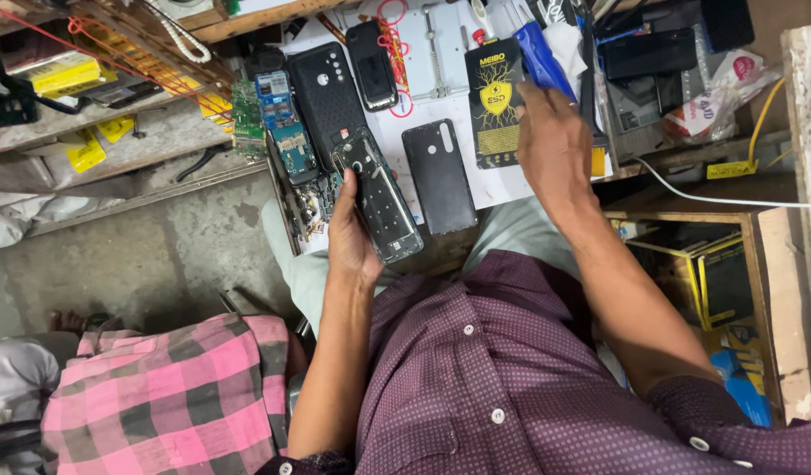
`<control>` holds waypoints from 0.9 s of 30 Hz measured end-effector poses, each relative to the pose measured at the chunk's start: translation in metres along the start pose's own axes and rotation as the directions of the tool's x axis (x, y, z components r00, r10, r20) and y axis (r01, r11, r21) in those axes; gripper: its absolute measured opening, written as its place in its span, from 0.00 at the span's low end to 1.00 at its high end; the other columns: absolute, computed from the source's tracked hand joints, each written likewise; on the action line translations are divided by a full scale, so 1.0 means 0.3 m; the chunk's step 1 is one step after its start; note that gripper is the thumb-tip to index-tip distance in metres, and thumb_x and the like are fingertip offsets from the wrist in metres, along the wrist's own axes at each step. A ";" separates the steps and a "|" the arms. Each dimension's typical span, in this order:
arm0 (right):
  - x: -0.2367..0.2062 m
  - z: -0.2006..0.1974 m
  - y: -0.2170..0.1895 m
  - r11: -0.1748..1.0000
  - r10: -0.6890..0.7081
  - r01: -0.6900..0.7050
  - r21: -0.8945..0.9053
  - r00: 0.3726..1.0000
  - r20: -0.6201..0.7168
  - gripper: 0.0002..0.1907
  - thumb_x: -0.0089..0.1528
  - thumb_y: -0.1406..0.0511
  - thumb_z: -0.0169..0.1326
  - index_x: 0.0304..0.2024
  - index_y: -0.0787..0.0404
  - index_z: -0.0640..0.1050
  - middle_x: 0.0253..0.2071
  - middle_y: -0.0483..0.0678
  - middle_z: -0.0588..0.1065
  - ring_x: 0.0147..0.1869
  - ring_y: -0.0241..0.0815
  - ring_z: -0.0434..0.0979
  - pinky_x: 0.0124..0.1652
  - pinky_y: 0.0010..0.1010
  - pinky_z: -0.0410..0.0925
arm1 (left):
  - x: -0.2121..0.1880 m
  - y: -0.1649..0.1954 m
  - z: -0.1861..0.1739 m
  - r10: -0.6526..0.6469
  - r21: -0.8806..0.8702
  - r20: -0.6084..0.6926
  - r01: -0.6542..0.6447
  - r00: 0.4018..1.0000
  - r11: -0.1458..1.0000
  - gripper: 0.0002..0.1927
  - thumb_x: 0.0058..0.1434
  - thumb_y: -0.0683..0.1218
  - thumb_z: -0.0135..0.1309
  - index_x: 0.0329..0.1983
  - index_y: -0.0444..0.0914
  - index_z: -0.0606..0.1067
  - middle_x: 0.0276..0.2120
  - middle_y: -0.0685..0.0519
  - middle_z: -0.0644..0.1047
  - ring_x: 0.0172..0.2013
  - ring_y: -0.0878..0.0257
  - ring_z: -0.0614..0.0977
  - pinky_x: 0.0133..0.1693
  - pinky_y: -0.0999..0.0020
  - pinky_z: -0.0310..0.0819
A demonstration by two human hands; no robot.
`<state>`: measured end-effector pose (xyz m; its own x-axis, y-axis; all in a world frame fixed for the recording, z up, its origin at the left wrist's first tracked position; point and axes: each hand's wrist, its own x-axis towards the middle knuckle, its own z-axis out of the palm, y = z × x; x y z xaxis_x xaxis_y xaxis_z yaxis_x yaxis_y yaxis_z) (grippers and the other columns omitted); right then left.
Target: The person sits at a repair workbench handling a smartphone. They peel a black sheet from the phone's back, hold the phone next to a MEIBO ESD package, then use a blue-handled screwdriver to work on the phone's exposed frame, turning the device over while driving screws.
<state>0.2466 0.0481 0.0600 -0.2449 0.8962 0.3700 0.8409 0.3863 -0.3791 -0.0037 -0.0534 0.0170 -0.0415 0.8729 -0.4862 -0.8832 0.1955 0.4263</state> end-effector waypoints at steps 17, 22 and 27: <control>-0.006 0.023 -0.016 0.994 0.009 -0.014 0.105 0.999 0.050 0.40 0.54 0.68 0.69 0.67 0.68 0.67 0.47 0.60 0.76 0.42 0.57 0.78 0.40 0.40 0.71 | -0.007 -0.030 0.010 0.062 0.035 0.054 -0.063 0.997 0.997 0.16 0.70 0.50 0.54 0.57 0.39 0.72 0.45 0.49 0.81 0.44 0.61 0.84 0.47 0.64 0.81; -0.001 0.006 -0.021 0.960 0.119 -0.124 0.249 0.992 0.034 0.35 0.58 0.72 0.67 0.67 0.67 0.71 0.33 0.56 0.74 0.35 0.48 0.75 0.39 0.37 0.70 | 0.026 -0.060 -0.023 0.085 0.079 0.003 -0.085 0.996 0.993 0.16 0.69 0.43 0.54 0.59 0.37 0.72 0.47 0.51 0.81 0.45 0.62 0.83 0.48 0.65 0.80; -0.016 -0.067 -0.051 0.939 0.152 -0.156 0.305 0.988 0.036 0.11 0.69 0.70 0.61 0.53 0.65 0.76 0.33 0.53 0.77 0.30 0.41 0.76 0.32 0.35 0.67 | 0.048 -0.089 -0.044 0.080 0.083 -0.001 -0.080 0.997 0.993 0.19 0.64 0.37 0.51 0.59 0.37 0.71 0.46 0.49 0.81 0.43 0.61 0.84 0.46 0.63 0.81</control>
<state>0.2447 0.0335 0.0810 -0.1313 0.9519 0.2767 0.6811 0.2895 -0.6726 0.0133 -0.0518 -0.0115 -0.1128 0.8851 -0.4516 -0.8351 0.1619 0.5258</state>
